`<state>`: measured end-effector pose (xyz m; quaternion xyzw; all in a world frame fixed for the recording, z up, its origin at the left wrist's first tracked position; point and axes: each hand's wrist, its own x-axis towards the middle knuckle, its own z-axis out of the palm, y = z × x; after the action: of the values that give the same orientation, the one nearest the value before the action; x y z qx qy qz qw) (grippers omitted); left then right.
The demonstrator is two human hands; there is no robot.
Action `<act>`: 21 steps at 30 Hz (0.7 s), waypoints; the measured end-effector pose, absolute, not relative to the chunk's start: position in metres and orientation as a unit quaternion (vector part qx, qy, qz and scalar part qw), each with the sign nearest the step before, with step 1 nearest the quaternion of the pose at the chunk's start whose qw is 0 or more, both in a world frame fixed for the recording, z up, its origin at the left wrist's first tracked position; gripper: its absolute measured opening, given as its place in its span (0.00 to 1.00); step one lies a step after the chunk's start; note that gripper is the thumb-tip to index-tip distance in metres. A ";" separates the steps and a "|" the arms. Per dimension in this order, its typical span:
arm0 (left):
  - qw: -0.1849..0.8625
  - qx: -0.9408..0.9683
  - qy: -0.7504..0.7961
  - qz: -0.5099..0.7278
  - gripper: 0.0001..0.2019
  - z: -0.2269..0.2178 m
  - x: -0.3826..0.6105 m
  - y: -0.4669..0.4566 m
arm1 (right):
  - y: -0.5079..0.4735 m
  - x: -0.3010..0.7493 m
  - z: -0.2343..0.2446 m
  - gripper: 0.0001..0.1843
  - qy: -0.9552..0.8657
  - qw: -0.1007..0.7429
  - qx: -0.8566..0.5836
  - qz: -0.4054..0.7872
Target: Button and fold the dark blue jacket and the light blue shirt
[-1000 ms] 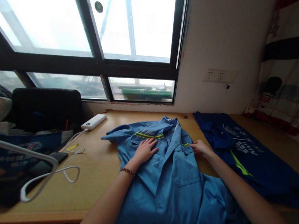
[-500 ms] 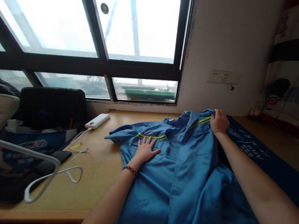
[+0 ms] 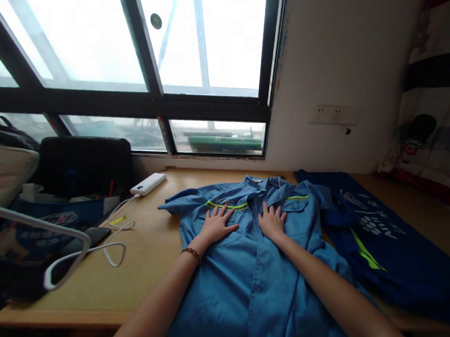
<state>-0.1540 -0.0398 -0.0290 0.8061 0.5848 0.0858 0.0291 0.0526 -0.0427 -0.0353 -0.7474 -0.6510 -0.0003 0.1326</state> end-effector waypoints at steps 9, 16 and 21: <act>0.039 0.827 0.557 0.063 0.35 -0.026 -0.170 -0.050 | -0.105 0.072 -0.038 0.28 -0.728 0.112 -0.675 0.027; 0.034 0.820 0.560 0.110 0.30 -0.012 -0.160 -0.049 | -0.108 0.081 -0.013 0.20 -0.770 0.168 -0.610 0.083; 0.012 0.770 0.609 0.190 0.25 -0.003 -0.097 -0.015 | -0.039 0.071 -0.012 0.29 -0.526 0.372 -0.745 0.174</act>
<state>-0.0965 -0.0151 -0.0028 0.7698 0.6091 0.1905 0.0121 0.0710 -0.0388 -0.0118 -0.7451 -0.5256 0.1736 0.3721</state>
